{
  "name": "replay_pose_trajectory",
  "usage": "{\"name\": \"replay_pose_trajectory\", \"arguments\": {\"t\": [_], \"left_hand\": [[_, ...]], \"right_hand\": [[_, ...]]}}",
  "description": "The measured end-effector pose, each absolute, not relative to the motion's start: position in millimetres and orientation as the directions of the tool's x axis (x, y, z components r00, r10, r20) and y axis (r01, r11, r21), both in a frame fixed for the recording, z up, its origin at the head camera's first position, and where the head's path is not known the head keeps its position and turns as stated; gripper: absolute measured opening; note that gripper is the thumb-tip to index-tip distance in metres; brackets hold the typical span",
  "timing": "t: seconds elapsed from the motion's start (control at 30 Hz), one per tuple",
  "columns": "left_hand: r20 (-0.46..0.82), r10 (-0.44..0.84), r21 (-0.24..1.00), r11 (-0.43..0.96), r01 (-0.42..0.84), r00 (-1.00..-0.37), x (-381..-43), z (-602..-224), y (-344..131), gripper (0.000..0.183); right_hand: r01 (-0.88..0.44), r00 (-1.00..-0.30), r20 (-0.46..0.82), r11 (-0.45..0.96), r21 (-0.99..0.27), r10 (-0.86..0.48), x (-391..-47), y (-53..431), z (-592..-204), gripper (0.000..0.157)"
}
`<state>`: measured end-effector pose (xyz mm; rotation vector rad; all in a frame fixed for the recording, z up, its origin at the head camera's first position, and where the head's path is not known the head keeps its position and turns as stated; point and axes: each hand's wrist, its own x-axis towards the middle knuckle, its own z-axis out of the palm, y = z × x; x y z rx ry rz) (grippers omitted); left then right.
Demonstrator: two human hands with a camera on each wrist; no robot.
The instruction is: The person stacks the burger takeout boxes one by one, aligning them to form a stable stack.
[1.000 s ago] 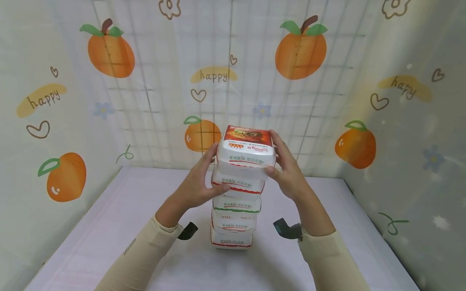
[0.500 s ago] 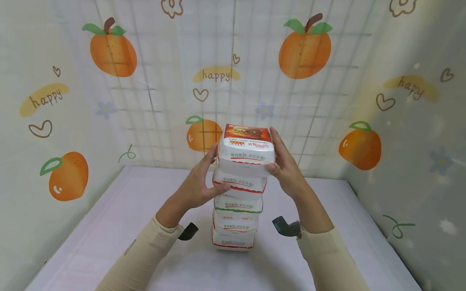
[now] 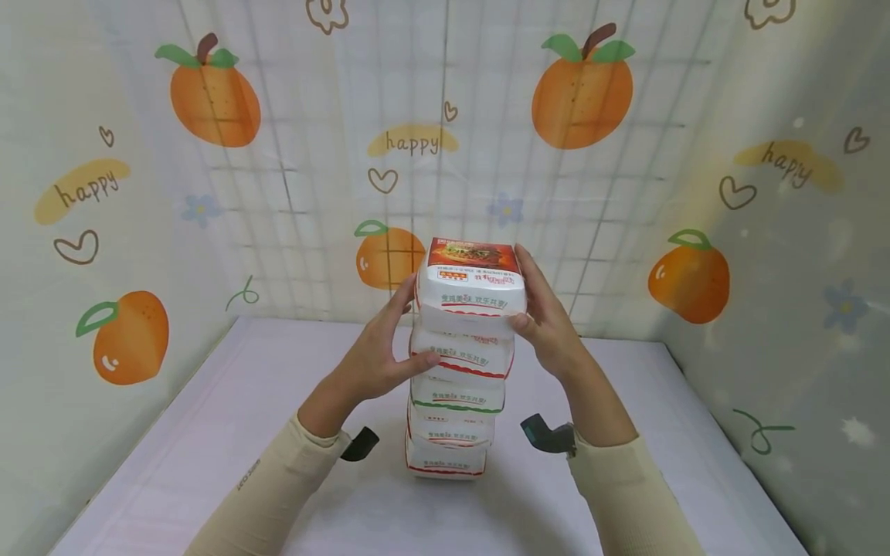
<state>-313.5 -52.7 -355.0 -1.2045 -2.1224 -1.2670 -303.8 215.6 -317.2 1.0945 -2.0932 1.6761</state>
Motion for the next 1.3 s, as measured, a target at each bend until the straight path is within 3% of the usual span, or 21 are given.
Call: {"name": "replay_pose_trajectory", "arguments": {"t": [0.63, 1.3], "left_hand": [[0.695, 0.467, 0.507, 0.219, 0.834, -0.546, -310, -355, -54, 0.096], [0.681, 0.447, 0.516, 0.269, 0.813, -0.58, -310, -366, -61, 0.097]], "right_hand": [[-0.68, -0.671, 0.62, 0.003, -0.734, -0.407, -300, 212, -316, 0.088], [-0.665, -0.712, 0.61, 0.054, -0.745, -0.349, -299, 215, -328, 0.101]]}}
